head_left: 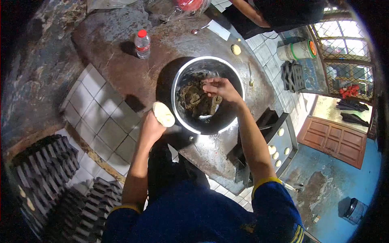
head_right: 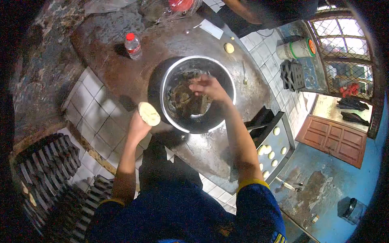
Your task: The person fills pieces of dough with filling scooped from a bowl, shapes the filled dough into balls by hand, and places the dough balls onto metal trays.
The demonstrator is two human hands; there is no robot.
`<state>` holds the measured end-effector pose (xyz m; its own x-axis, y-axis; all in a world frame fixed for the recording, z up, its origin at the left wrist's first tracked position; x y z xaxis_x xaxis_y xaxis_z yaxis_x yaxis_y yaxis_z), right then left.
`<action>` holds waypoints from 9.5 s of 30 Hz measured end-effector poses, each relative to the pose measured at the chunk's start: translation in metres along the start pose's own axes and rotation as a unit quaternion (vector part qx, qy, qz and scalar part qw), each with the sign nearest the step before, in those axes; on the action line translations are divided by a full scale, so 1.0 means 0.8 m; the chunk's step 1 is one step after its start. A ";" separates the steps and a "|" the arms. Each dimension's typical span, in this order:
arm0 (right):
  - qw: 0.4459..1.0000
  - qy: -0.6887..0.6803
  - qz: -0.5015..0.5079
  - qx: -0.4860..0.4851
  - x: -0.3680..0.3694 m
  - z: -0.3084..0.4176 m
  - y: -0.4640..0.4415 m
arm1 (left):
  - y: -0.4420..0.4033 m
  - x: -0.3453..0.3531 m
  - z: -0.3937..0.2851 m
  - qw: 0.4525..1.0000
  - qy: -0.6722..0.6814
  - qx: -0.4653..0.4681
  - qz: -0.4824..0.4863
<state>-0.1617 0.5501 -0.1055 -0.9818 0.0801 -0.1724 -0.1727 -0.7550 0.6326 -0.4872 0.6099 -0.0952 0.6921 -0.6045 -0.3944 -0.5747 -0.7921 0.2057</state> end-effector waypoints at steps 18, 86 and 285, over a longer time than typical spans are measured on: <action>0.854 0.390 -0.259 -0.228 0.058 0.140 0.306 | -0.040 0.127 -0.199 0.949 0.147 0.192 0.203; 0.682 -0.481 -0.459 -0.304 -0.131 -0.254 0.697 | 0.323 0.580 -0.554 0.779 0.381 0.262 0.423; 0.561 -0.665 -0.266 -0.414 0.289 -0.257 0.931 | 0.694 0.324 -0.466 0.773 0.181 0.434 0.426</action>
<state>-0.5008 -0.1277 0.1709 -0.0938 0.4362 0.8949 -0.9147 -0.3927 0.0955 -0.4641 -0.0175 0.2505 -0.1121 -0.9841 -0.1375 -0.8574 0.1657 -0.4872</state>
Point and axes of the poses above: each hand's wrist, its own y-axis away from the middle knuckle, its own x-axis out of the palm, z = x × y, the point moved 7 cm from there along -y, towards the middle knuckle, and after that the axes turned 7 degrees about x, right-handed, at the moved point
